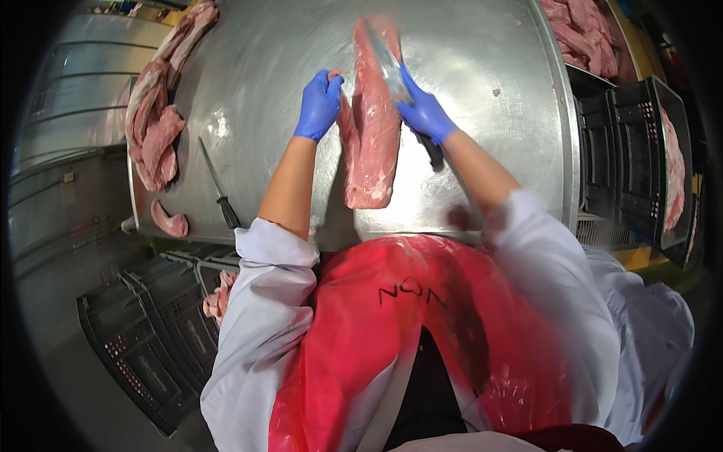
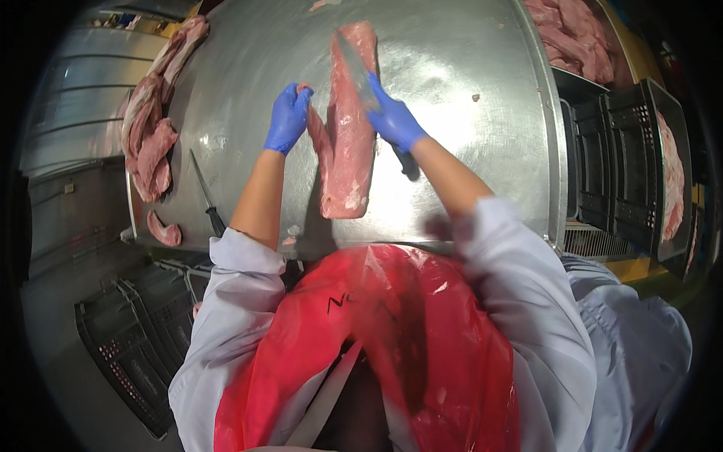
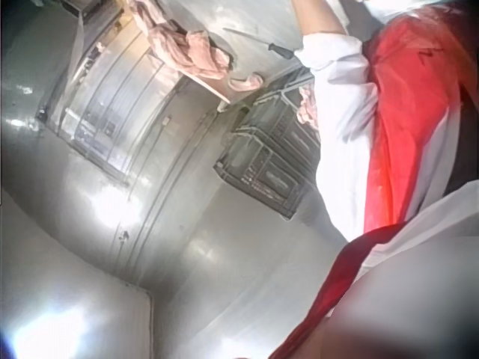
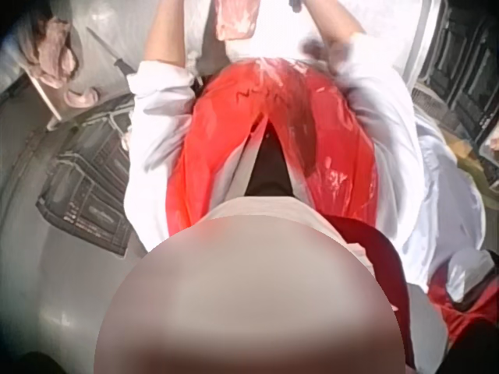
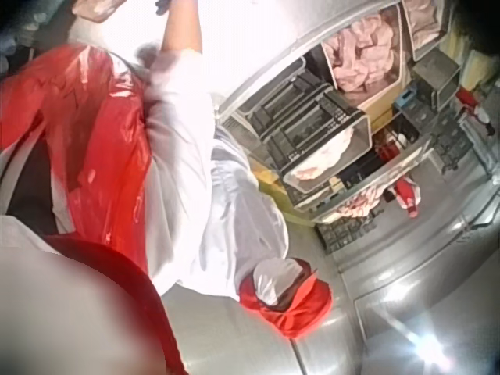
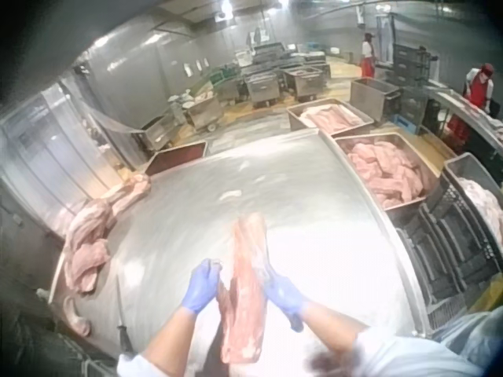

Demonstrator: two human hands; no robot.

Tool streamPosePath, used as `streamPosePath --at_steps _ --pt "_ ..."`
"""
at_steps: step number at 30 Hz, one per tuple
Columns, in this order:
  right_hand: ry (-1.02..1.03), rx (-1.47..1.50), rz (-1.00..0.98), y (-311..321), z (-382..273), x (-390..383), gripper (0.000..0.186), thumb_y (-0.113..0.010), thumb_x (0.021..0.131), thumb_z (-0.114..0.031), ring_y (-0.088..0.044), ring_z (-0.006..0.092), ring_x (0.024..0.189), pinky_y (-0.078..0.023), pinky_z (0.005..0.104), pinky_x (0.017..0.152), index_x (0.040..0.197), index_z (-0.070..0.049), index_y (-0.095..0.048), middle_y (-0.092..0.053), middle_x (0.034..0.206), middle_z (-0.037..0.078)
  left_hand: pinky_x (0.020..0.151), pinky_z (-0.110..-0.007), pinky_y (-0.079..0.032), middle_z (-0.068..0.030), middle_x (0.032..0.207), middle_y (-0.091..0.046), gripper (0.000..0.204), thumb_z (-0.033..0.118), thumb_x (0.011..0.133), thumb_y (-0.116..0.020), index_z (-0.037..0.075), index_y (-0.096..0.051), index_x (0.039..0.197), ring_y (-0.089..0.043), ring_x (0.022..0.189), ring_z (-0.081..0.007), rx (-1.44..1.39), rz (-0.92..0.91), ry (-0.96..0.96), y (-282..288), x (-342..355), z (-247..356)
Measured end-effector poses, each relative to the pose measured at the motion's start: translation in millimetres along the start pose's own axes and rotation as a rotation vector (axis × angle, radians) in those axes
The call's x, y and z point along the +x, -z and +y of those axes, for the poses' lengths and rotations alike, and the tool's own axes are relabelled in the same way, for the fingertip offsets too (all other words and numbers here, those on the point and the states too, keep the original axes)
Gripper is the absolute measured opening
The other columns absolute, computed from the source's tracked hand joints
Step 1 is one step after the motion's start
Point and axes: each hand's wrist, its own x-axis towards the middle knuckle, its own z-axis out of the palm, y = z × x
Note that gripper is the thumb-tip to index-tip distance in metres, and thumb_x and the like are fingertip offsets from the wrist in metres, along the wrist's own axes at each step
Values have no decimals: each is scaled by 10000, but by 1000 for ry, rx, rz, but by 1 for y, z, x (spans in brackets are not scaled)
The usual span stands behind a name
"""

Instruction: The person uses a knife to trim fat and connective tissue from large slabs of raw meat on a stainless steel table. They repeatedly cut away unwanted portions and place the trimmed meat into a nearby container.

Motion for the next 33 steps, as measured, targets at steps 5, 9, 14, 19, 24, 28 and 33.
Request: streamPosePath --at_steps 5,9,14,19,24,28,33 --pt "-189 111 -579 -38 -30 26 827 -510 893 -120 -642 236 559 -549 384 523 1608 -255 -117 -645 741 150 684 -306 -474 -91 770 -607 177 155 1002 -551 -3 -630 986 -570 714 -159 -97 7 -35 39 -13 54" --pt "-172 -23 -1030 11 -41 -83 824 -505 884 -71 -581 158 488 -505 280 460 1608 -259 -159 -595 698 78 670 -239 -426 32 819 -574 144 146 1022 -553 30 -637 1013 -492 734 -64 -354 74 -1 75 -35 78" --pt "-277 65 -958 -45 -50 -80 830 -514 887 -82 -576 148 562 -522 309 580 1612 -256 -149 -629 769 68 738 -228 -412 6 891 -590 145 121 1028 -534 28 -642 1002 -502 807 -69 -406 173 -61 122 -76 119" --pt "-67 -94 -1185 -9 -44 -126 774 -501 918 -121 -553 149 563 -510 324 572 1608 -267 -180 -611 787 41 761 -282 -447 -35 959 -592 172 138 995 -530 5 -639 1013 -553 862 -137 -370 352 -1 173 -140 127" --pt "126 85 -1114 -71 -48 -131 772 -468 925 -100 -577 145 568 -550 325 580 1605 -307 -166 -586 725 58 577 -245 -325 48 762 -388 123 175 954 -551 107 -535 852 -384 639 -74 -724 664 186 286 -236 176" --pt "-162 371 -951 -39 -58 -110 810 -490 919 -65 -540 120 527 -511 294 487 1608 -304 -135 -539 671 40 642 -237 -312 36 788 -371 153 216 980 -551 84 -532 903 -377 696 -73 -199 962 195 349 -342 183" --pt "-187 446 -505 39 -18 -100 816 -532 914 -35 -529 96 531 -483 258 495 1611 -250 -165 -564 698 36 735 -238 -364 41 827 -440 197 261 966 -590 69 -593 925 -420 774 -81 -97 949 693 410 -529 101"
